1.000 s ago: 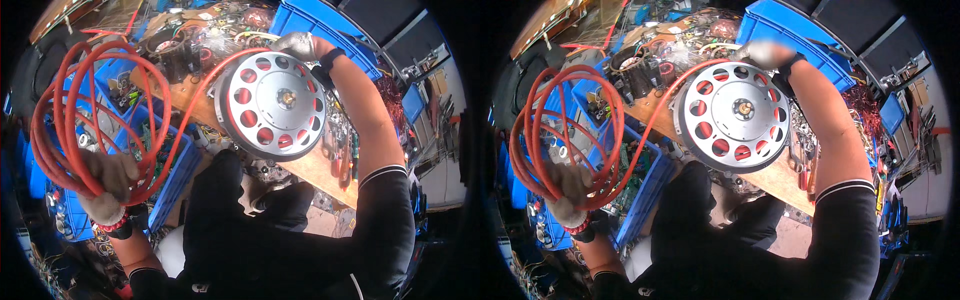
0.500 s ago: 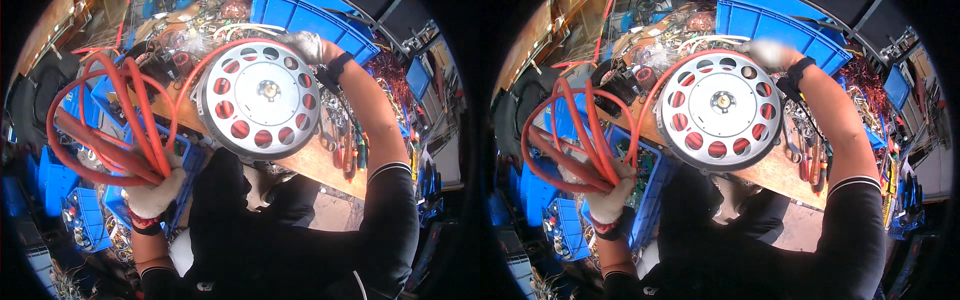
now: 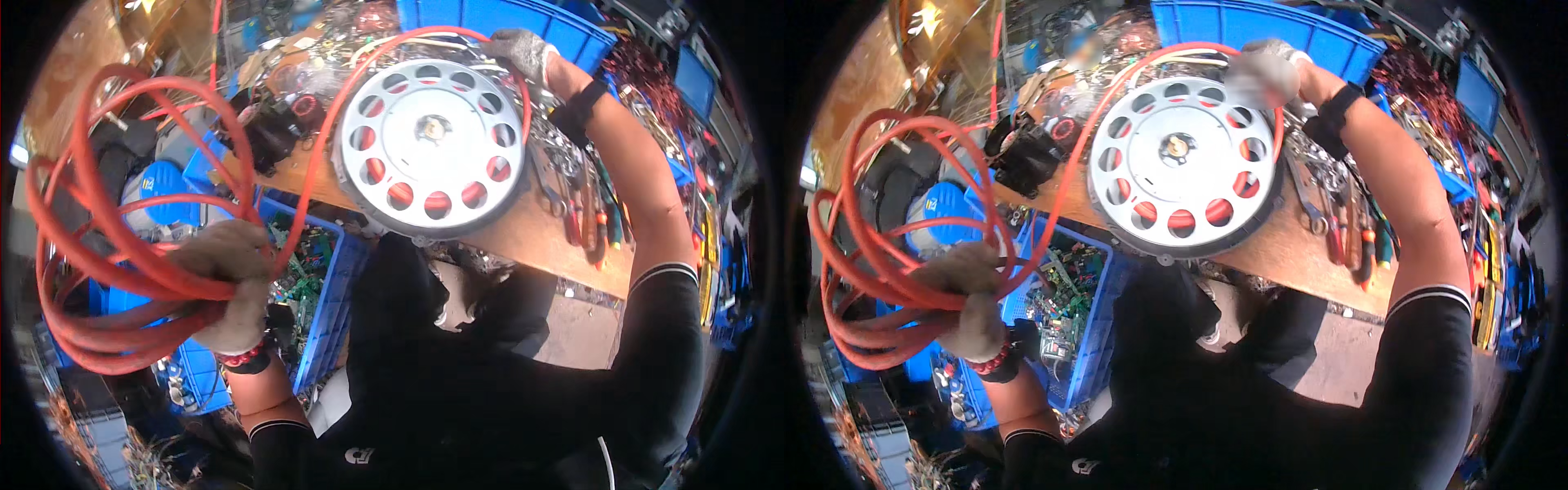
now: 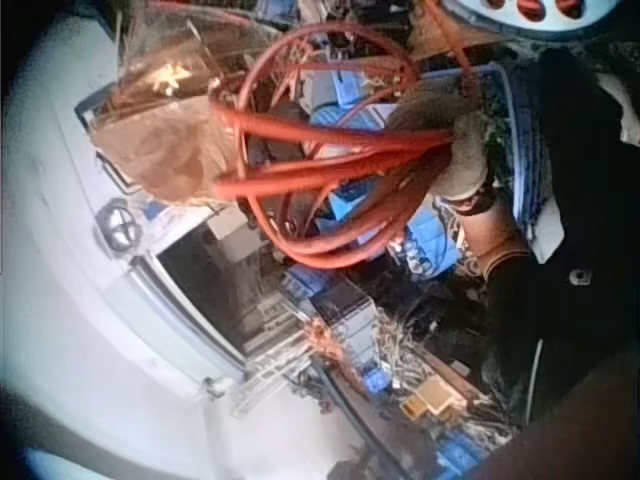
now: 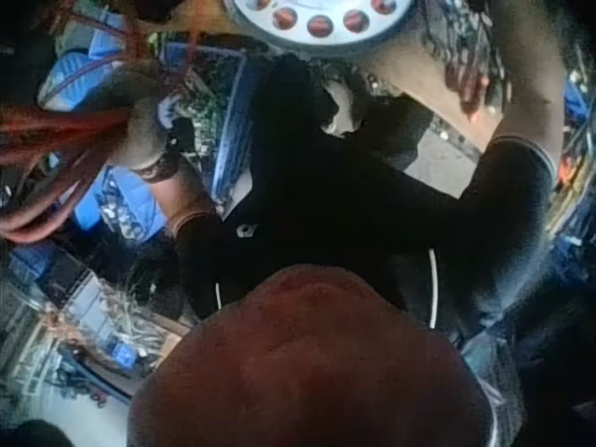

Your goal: Disassembling a large industrial motor housing and sorting components.

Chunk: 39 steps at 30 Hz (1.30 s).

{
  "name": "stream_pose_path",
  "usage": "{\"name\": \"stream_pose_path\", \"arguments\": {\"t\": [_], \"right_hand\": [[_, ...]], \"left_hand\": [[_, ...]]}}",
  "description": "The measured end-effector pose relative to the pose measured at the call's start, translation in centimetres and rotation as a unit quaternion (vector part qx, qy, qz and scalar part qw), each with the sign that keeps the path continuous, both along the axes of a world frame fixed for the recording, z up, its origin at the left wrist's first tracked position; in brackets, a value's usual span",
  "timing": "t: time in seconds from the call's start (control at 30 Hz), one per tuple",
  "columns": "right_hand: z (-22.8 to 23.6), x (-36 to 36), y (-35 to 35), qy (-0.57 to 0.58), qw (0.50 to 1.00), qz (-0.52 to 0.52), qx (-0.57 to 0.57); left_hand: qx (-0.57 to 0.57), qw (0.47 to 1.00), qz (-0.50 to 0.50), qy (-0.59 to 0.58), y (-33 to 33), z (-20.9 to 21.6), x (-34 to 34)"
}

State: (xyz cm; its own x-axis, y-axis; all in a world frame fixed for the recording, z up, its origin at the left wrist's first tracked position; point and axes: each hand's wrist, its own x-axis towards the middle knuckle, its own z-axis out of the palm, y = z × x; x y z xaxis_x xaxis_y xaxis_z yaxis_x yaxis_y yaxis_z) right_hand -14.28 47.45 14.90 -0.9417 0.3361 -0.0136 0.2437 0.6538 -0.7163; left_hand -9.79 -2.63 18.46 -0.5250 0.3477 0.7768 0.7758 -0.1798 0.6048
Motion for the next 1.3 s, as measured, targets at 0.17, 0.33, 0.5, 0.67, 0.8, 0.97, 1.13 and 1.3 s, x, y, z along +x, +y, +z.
{"name": "stream_pose_path", "arguments": {"t": [0.17,0.33,0.5,0.67,0.8,0.97,1.13,1.3], "right_hand": [[1.0,6.6,1.8,0.06,0.98,0.17,0.084],[4.2,14.4,-1.6,0.277,0.802,0.357,0.391],[4.4,19.6,-9.4,0.15,0.906,0.104,-0.383],[6.7,19.1,-17.6,0.194,0.871,0.139,-0.43],[8.5,15.9,-20.8,0.219,0.816,0.227,-0.485],[11.4,10.8,-24.9,0.291,0.803,0.119,-0.506],[13.8,7.7,-29.2,0.282,0.768,0.165,-0.551],[12.8,3.3,-25.4,0.366,0.876,0.168,-0.268]], "left_hand": [[0.03,0.999,0.004,0.03,-0.8,1.3,0.1],[0.057,0.998,0.041,0.003,-0.4,0.9,0.9],[0.071,0.997,0.027,-0.005,-1.1,0.4,1.1],[0.04,0.999,0.033,-0.001,-1.7,0.8,1.7],[0.041,0.999,-0.002,-0.023,-2.6,0.9,1.8],[0.078,0.992,0.077,-0.06,-2.6,0.5,1.9],[0.083,0.981,0.152,-0.084,-3.6,1.2,0.8],[0.136,0.97,0.16,-0.122,-4.0,0.8,-0.6]]}}
